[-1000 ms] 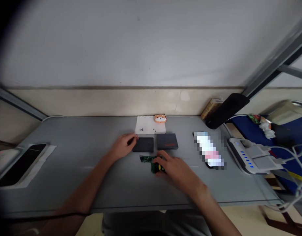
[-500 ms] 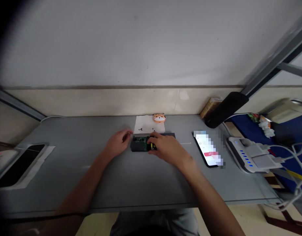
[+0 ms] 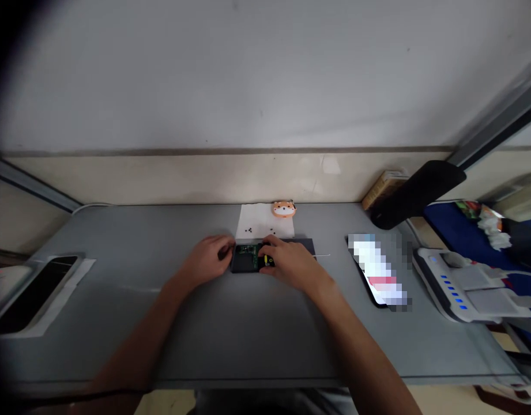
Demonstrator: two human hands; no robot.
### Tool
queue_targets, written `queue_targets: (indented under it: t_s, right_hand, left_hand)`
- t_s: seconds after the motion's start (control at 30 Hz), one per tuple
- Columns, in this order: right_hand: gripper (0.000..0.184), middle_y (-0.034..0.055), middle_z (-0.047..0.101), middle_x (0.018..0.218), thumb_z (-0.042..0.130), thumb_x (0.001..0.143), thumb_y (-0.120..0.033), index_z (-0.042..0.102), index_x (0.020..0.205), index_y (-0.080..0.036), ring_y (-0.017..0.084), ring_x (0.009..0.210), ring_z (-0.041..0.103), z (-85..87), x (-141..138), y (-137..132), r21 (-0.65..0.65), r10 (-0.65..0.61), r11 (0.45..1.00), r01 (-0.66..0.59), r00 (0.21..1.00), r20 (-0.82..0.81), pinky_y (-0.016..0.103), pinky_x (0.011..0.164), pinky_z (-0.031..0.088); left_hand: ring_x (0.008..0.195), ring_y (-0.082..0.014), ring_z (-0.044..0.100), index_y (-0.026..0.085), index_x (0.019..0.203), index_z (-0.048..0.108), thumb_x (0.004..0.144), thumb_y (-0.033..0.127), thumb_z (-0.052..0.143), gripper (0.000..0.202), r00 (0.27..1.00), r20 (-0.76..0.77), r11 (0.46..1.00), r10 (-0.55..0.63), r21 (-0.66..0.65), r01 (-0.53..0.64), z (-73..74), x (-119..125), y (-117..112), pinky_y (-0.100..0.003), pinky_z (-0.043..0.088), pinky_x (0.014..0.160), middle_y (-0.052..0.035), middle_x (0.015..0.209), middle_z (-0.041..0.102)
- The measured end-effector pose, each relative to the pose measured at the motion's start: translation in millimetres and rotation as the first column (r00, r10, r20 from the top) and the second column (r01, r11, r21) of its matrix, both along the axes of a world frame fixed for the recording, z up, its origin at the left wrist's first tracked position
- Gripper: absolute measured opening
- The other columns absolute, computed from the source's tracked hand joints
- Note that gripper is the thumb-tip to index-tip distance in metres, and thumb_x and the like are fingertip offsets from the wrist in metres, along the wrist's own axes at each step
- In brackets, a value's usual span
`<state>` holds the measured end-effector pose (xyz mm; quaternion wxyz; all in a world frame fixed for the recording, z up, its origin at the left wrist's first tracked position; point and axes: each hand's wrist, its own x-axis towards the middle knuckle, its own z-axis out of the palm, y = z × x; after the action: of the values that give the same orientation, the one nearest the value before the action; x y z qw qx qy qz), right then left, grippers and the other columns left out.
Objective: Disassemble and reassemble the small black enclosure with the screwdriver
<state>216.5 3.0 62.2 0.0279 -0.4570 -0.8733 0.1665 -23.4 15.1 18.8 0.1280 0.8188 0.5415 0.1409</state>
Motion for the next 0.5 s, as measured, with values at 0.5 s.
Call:
queue_targets:
  t_s: [0.5]
  right_hand:
    - [0.026,0.0071,0.065,0.143,0.072,0.091,-0.031,0.076,0.117,-0.027,0.027,0.098,0.077,1.5,5.3,-0.4,0.005,-0.006,1.000,0.007,0.999,-0.037,0.038,0.080,0.059]
  left_hand:
    - [0.079,-0.0225,0.066,0.021,0.091,0.066,0.088,0.013,0.051,0.018,0.993,0.071,0.995,-0.091,0.045,0.088,-2.2,-3.6,-2.0,-0.036,0.053,0.082,-0.0060,0.084,0.071]
